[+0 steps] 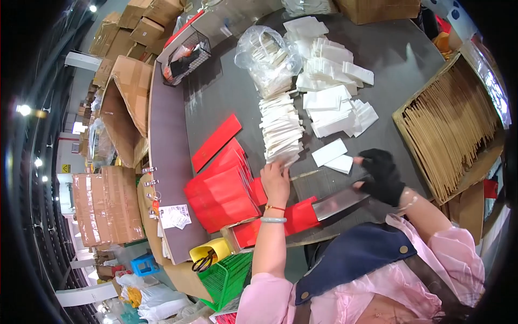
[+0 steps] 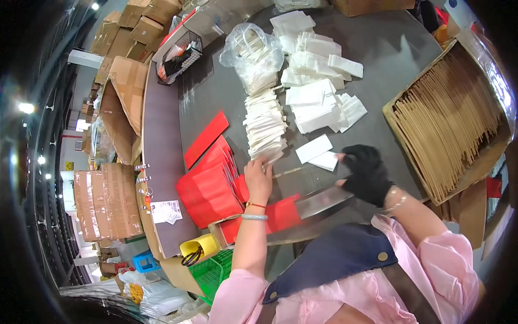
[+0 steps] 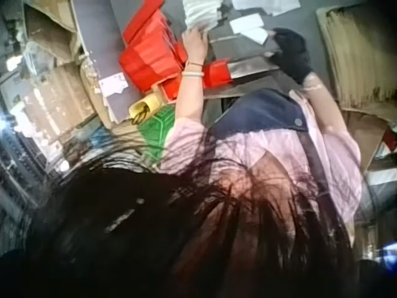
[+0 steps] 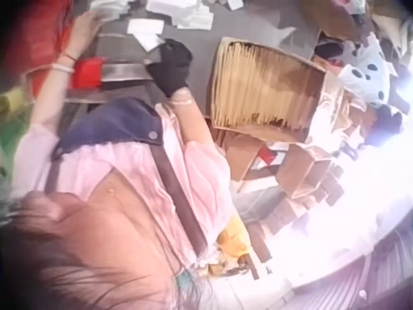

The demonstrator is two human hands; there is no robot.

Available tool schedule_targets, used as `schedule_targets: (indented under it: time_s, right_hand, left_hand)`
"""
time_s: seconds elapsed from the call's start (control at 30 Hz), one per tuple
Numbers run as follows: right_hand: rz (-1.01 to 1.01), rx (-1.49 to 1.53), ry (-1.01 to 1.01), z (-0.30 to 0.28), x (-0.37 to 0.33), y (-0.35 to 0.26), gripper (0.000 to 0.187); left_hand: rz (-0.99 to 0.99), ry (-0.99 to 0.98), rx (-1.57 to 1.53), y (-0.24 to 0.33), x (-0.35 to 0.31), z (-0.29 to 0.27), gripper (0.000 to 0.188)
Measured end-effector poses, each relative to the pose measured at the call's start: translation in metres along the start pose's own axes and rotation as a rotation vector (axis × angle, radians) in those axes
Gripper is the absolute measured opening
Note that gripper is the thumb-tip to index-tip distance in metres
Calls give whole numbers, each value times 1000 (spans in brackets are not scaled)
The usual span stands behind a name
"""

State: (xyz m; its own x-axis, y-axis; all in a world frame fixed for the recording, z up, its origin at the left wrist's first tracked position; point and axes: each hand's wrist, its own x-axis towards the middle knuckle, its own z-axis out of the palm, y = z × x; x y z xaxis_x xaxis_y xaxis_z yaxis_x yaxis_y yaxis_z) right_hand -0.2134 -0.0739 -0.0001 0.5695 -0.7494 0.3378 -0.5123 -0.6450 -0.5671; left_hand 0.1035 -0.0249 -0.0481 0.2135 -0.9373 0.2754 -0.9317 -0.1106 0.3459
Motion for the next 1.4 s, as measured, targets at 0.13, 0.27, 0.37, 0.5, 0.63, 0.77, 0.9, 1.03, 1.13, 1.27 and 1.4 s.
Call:
schedule_targets:
  time_s: [0.13, 0.27, 0.37, 0.5, 0.63, 0.77, 0.9, 1.03, 1.13, 1.27, 1.4]
  right_hand:
    - [185, -79, 75, -61, -26, 27, 57]
    - [281, -210, 218, -98, -55, 61, 50]
    - [452, -417, 356, -126, -105, 127, 45]
    - [618, -509, 474, -158, -163, 197, 40]
    - [837, -416, 255, -151, -170, 209, 38]
    - [864, -542, 205, -147, -159, 201, 38]
    - [910, -586, 198, -144, -169, 215, 39]
    - [890, -778, 144, -158, -202, 236, 37]
    - [708, -633, 525, -164, -185, 208, 32]
    - [206, -329, 200, -110, -97, 93, 22]
    - [49, 9, -210, -51, -45, 39, 29]
  left_hand:
    - [21, -199, -130, 4, -8, 5, 13]
    - [44, -154, -185, 20, -8, -9, 9]
    - [68, -158, -191, 29, 1, -9, 9]
    - [158, -156, -231, 59, 18, 12, 12]
    - [237, -85, -129, 76, 31, 35, 28]
    - [176, -207, -167, 66, 34, 40, 35]
    - [59, -294, -263, 77, 31, 25, 28]
    - [-154, -461, -560, 103, 9, -26, 24]
    - [11, -654, -411, 101, -33, -30, 24]
    - [157, -375, -183, 105, -55, -30, 36]
    - [116, -236, -185, 84, -71, -45, 52]
